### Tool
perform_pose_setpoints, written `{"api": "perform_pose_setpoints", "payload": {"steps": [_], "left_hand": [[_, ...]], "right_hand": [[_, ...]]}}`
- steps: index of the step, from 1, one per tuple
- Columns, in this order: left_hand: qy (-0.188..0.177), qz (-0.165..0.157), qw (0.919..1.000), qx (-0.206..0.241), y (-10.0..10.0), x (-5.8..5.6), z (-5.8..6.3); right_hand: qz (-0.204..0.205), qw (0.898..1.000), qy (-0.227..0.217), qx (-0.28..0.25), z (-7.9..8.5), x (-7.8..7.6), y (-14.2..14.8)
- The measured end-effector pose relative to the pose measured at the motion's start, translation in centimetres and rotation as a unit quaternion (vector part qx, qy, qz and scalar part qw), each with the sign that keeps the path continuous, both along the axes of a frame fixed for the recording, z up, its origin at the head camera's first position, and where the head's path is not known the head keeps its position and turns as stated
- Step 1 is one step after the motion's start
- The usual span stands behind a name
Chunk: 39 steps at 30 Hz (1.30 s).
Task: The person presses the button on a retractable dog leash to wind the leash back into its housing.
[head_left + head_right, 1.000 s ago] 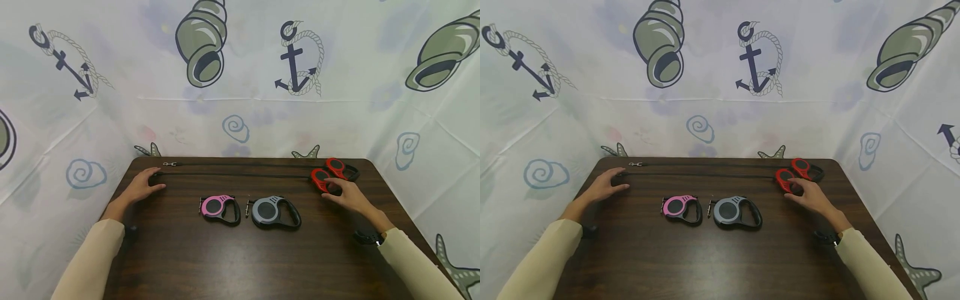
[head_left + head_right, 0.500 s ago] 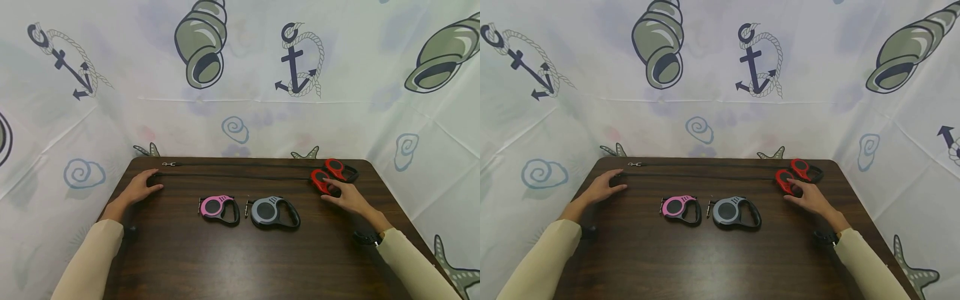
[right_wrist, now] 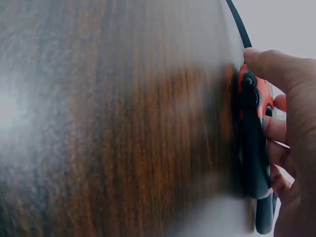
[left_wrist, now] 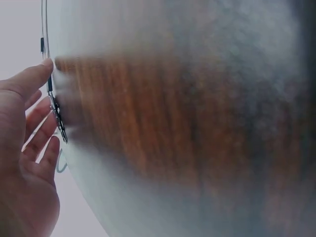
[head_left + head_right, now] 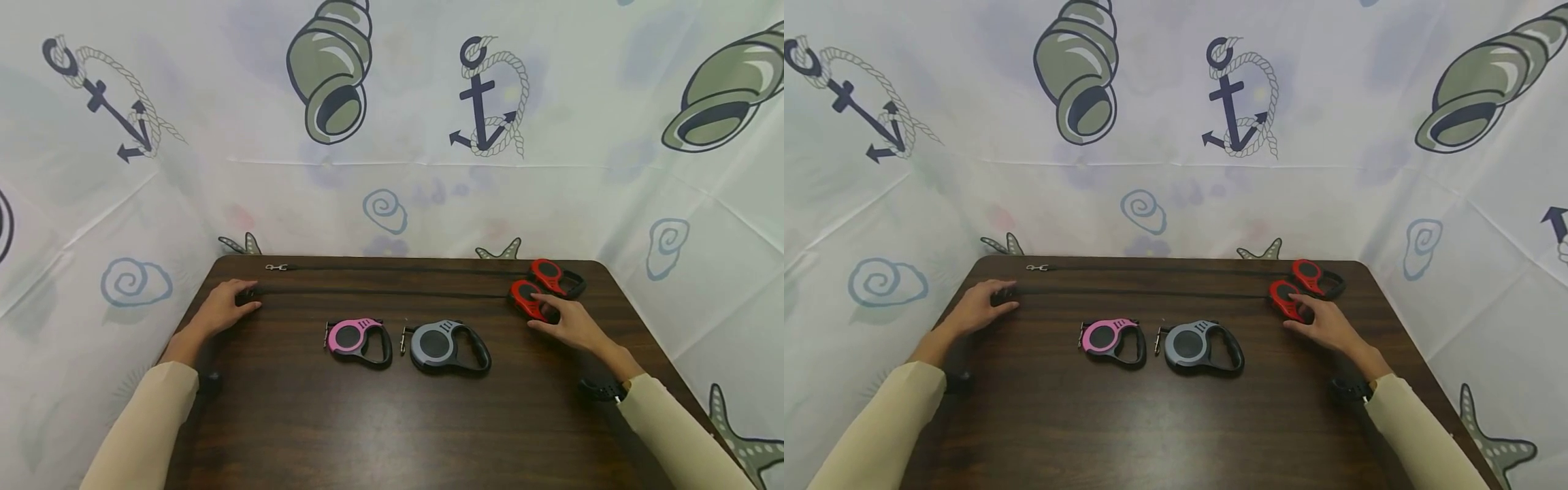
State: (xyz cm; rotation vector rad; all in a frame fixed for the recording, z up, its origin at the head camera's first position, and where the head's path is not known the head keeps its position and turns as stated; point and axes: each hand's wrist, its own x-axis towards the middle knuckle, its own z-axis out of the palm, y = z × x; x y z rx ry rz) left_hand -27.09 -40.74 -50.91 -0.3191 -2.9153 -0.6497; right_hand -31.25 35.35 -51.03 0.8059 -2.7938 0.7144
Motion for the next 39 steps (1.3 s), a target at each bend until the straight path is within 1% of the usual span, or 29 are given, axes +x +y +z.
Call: {"api": "perform_pose_setpoints", "payload": {"steps": [5, 11, 14, 18, 21, 23, 27, 31, 34, 37, 39], "left_hand": [[0.013, -0.011, 0.9999, 0.0, -0.2, -0.2, -0.1], [0.008, -0.018, 0.9998, -0.001, -0.4, -0.4, -0.2], [0.012, -0.018, 0.9998, 0.002, -0.6, -0.4, -0.2], [0.015, -0.019, 0.9997, 0.009, -0.7, -0.3, -0.1], [0.012, -0.022, 0.9997, 0.008, -0.7, -0.2, 0.0], [0.016, -0.026, 0.9995, 0.006, -0.6, -0.1, 0.1], [0.033, -0.041, 0.9986, 0.001, -0.6, 0.0, 0.2], [0.055, -0.063, 0.9964, -0.011, -0.8, -0.1, 0.1], [0.081, -0.083, 0.9928, -0.03, -1.0, 0.0, 0.0], [0.109, -0.103, 0.9874, -0.05, -1.1, 0.1, 0.0], [0.118, -0.114, 0.9848, -0.058, -1.2, 0.1, 0.2]], "right_hand": [[-0.004, 1.0, 0.006, -0.001, -0.3, 0.6, 0.0], [0.001, 1.0, 0.028, -0.009, -0.5, 1.1, 0.1], [0.005, 0.999, 0.037, -0.015, -0.6, 1.3, 0.2], [0.011, 0.999, 0.045, -0.021, -0.7, 1.5, 0.2], [0.013, 0.998, 0.049, -0.024, -0.9, 1.6, 0.3], [0.013, 0.998, 0.051, -0.024, -1.0, 1.6, 0.3], [0.013, 0.998, 0.055, -0.024, -1.1, 1.6, 0.3], [0.01, 0.998, 0.058, -0.02, -1.1, 1.6, 0.4], [0.009, 0.998, 0.061, -0.016, -1.1, 1.6, 0.4], [0.011, 0.998, 0.061, -0.014, -1.1, 1.5, 0.4], [0.013, 0.998, 0.063, -0.011, -1.0, 1.5, 0.3]]}}
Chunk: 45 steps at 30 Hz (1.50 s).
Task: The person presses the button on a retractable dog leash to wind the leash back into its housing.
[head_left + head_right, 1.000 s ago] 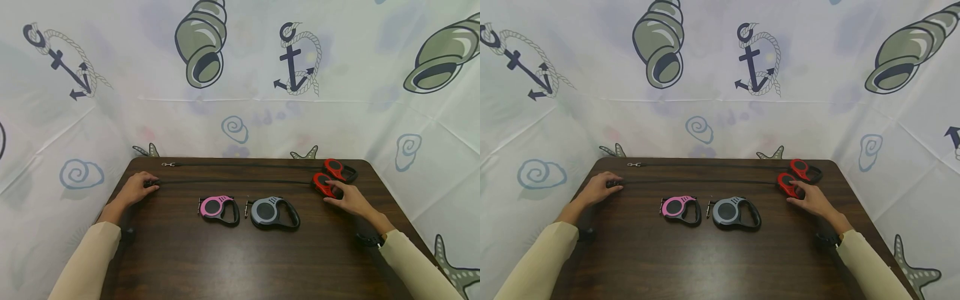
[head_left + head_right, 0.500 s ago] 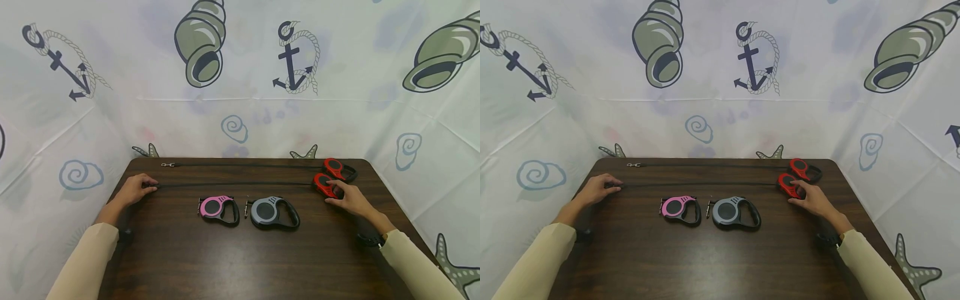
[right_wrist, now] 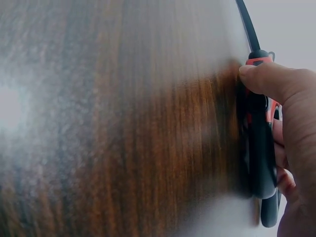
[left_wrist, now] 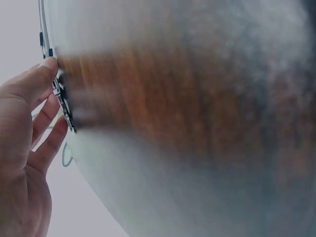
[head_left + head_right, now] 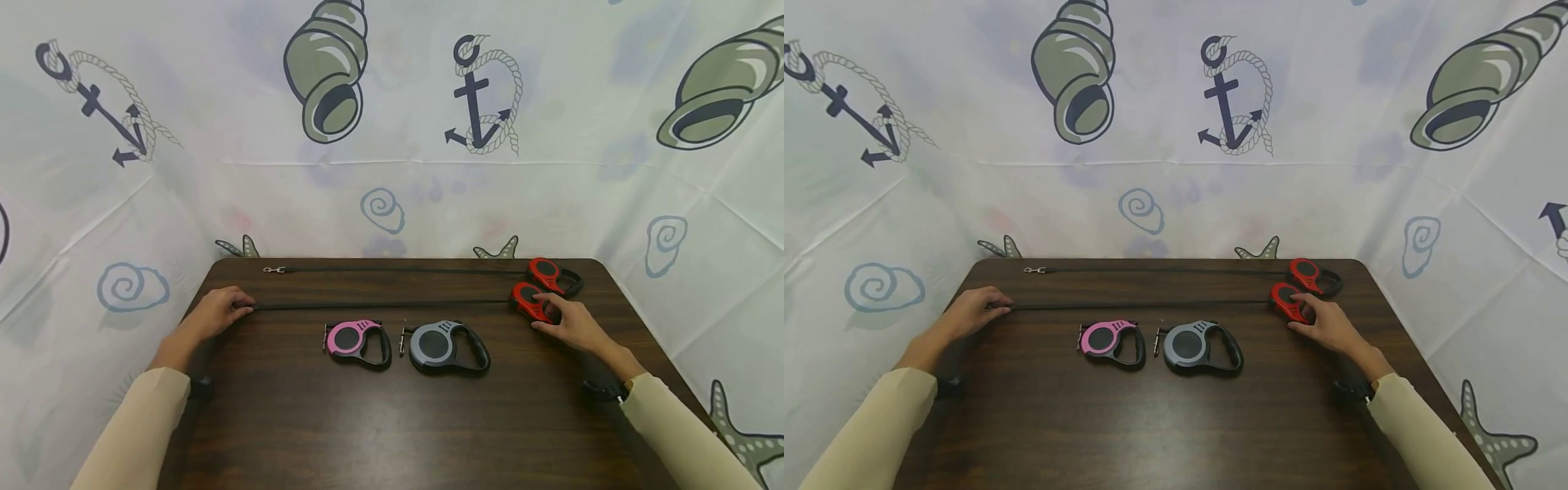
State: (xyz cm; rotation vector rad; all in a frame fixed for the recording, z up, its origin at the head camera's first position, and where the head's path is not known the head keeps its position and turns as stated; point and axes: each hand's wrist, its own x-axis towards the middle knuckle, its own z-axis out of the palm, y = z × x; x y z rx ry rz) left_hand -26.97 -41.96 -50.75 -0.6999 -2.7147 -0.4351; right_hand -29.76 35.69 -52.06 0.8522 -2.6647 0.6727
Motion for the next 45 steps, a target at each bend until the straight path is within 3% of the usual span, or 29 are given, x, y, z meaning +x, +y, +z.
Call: {"api": "perform_pose_setpoints", "payload": {"steps": [4, 9, 17, 26, 32, 38, 45], "left_hand": [[-0.003, -0.008, 0.9998, -0.018, 0.0, 0.1, 0.6], [-0.033, 0.003, 0.999, -0.029, -0.1, 0.1, 1.2], [-0.052, 0.012, 0.9982, -0.028, -0.4, 0.1, 1.3], [-0.093, 0.028, 0.9948, -0.032, -0.4, 0.3, 1.7], [-0.092, 0.034, 0.9951, 0.007, -0.4, 0.7, 2.0], [-0.05, 0.02, 0.997, 0.056, -0.3, 0.9, 2.1], [-0.053, 0.018, 0.9941, 0.093, -0.2, 1.3, 2.4]], "right_hand": [[-0.001, 1.0, -0.003, 0.007, 0.3, -0.1, -0.1], [-0.003, 1.0, -0.005, 0.011, 0.4, -0.1, -0.2], [0.0, 1.0, -0.007, 0.015, 0.4, -0.2, -0.2], [0.012, 0.999, -0.04, 0.018, 1.0, -0.2, 0.1], [0.008, 0.998, -0.053, 0.016, 1.4, 0.1, 0.3], [-0.033, 0.997, -0.065, 0.01, 2.0, 0.4, 0.7], [-0.07, 0.992, -0.105, -0.007, 3.5, 0.8, 0.9]]}}
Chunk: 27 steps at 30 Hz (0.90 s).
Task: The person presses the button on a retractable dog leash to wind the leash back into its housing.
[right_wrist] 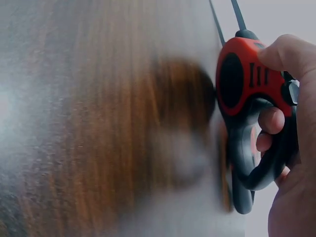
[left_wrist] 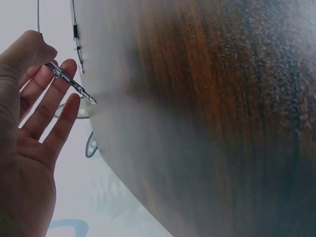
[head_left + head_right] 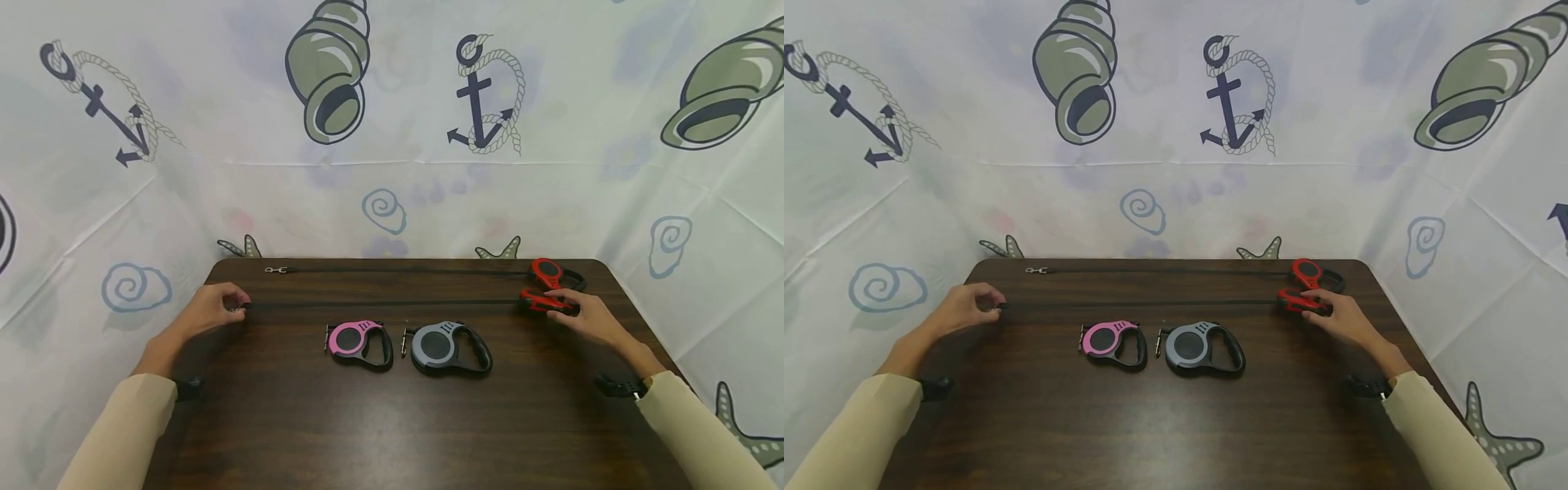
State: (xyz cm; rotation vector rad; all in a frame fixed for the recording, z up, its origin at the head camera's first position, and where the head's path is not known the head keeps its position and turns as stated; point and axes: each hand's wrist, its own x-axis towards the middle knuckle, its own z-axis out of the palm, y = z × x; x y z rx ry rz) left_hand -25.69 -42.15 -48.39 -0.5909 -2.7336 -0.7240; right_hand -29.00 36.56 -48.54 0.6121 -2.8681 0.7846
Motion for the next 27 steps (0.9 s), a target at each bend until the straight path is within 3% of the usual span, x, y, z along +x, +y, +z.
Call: {"api": "perform_pose_setpoints", "payload": {"steps": [16, 27], "left_hand": [[0.025, -0.005, 0.9992, 0.031, 0.0, 0.4, 0.4], [0.023, -0.002, 0.999, 0.037, 0.3, 0.7, 0.5]], "right_hand": [[-0.036, 0.997, -0.047, -0.049, 1.1, -0.6, 0.6], [-0.026, 0.991, -0.072, -0.109, 1.9, -0.2, 0.9]]}}
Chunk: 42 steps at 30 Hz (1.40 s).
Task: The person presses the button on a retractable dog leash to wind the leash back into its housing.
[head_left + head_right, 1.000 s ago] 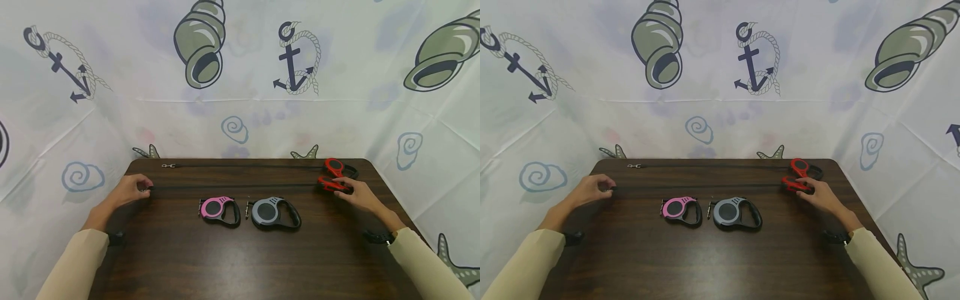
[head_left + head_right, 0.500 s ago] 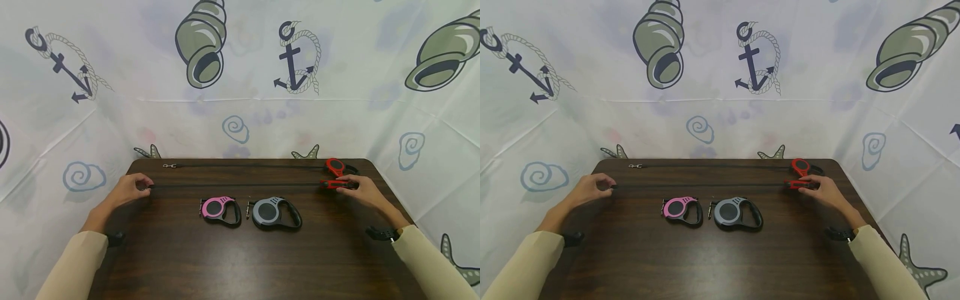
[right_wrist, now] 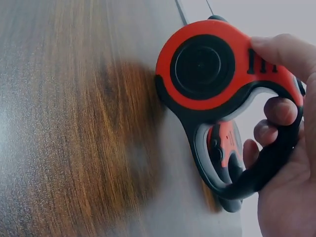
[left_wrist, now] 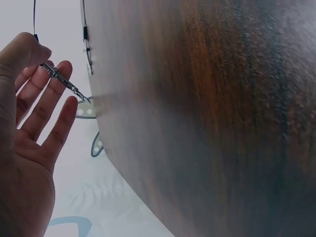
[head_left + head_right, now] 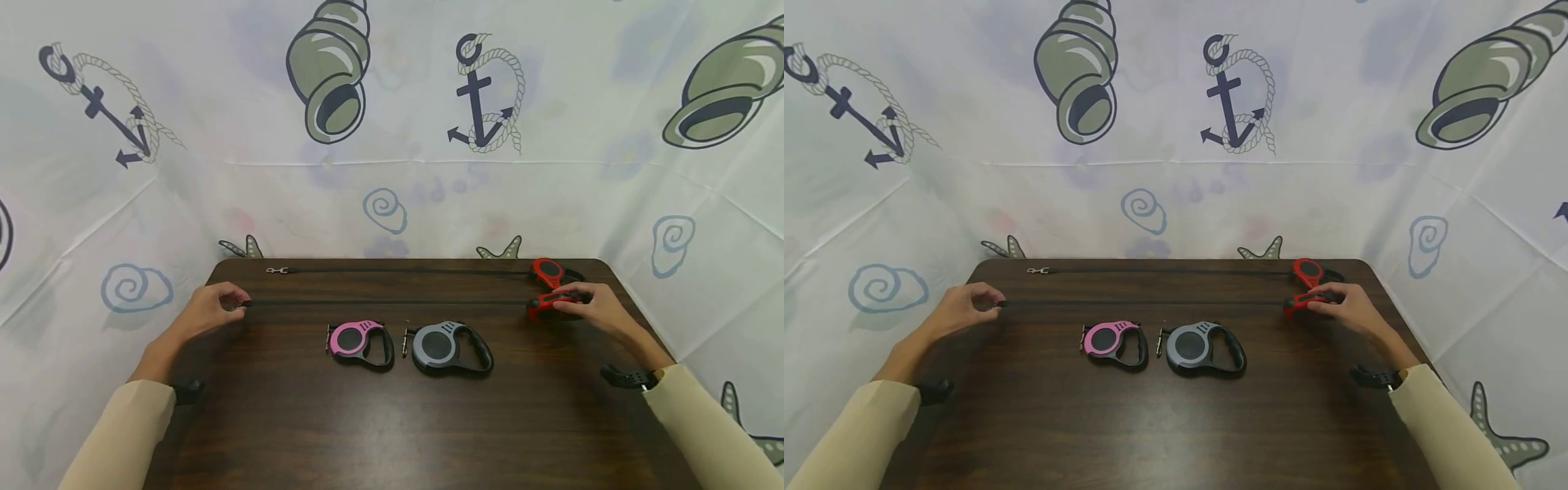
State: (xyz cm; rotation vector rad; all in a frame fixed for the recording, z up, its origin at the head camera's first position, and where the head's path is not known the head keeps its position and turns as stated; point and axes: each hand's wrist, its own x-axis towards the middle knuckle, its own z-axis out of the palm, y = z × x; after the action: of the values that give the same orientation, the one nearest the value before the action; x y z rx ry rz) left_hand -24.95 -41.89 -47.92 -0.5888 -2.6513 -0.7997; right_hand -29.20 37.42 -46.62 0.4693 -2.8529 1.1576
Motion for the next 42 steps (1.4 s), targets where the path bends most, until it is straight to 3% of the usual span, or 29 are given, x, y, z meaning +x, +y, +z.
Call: {"api": "perform_pose_setpoints", "payload": {"steps": [7, 14, 27, 30, 34, 37, 42], "left_hand": [[-0.009, 0.009, 0.9999, -0.005, -0.2, 0.4, 0.2], [-0.006, 0.008, 0.9999, 0.003, -0.1, 0.6, 0.4], [0.006, -0.001, 1.0, -0.005, -0.1, 1.0, 0.9], [0.0, 0.003, 1.0, -0.004, -0.1, 1.2, 1.1], [-0.005, 0.007, 1.0, -0.002, -0.1, 1.4, 1.2], [-0.005, 0.008, 0.9999, -0.004, -0.1, 1.4, 1.2], [-0.001, 0.007, 0.9999, -0.012, -0.1, 1.3, 1.4]], "right_hand": [[0.001, 1.0, -0.016, -0.019, 0.2, 0.0, 0.6], [0.002, 0.992, -0.055, -0.113, 0.2, -0.3, 1.2], [0.022, 0.978, -0.04, -0.205, -0.3, 0.1, 1.2], [0.033, 0.965, -0.052, -0.255, -0.3, 0.2, 1.0], [0.067, 0.934, -0.078, -0.343, -0.1, 0.1, 1.1], [0.089, 0.918, -0.085, -0.378, 0.0, 0.0, 1.3], [0.094, 0.914, -0.086, -0.385, 0.2, 0.0, 1.5]]}}
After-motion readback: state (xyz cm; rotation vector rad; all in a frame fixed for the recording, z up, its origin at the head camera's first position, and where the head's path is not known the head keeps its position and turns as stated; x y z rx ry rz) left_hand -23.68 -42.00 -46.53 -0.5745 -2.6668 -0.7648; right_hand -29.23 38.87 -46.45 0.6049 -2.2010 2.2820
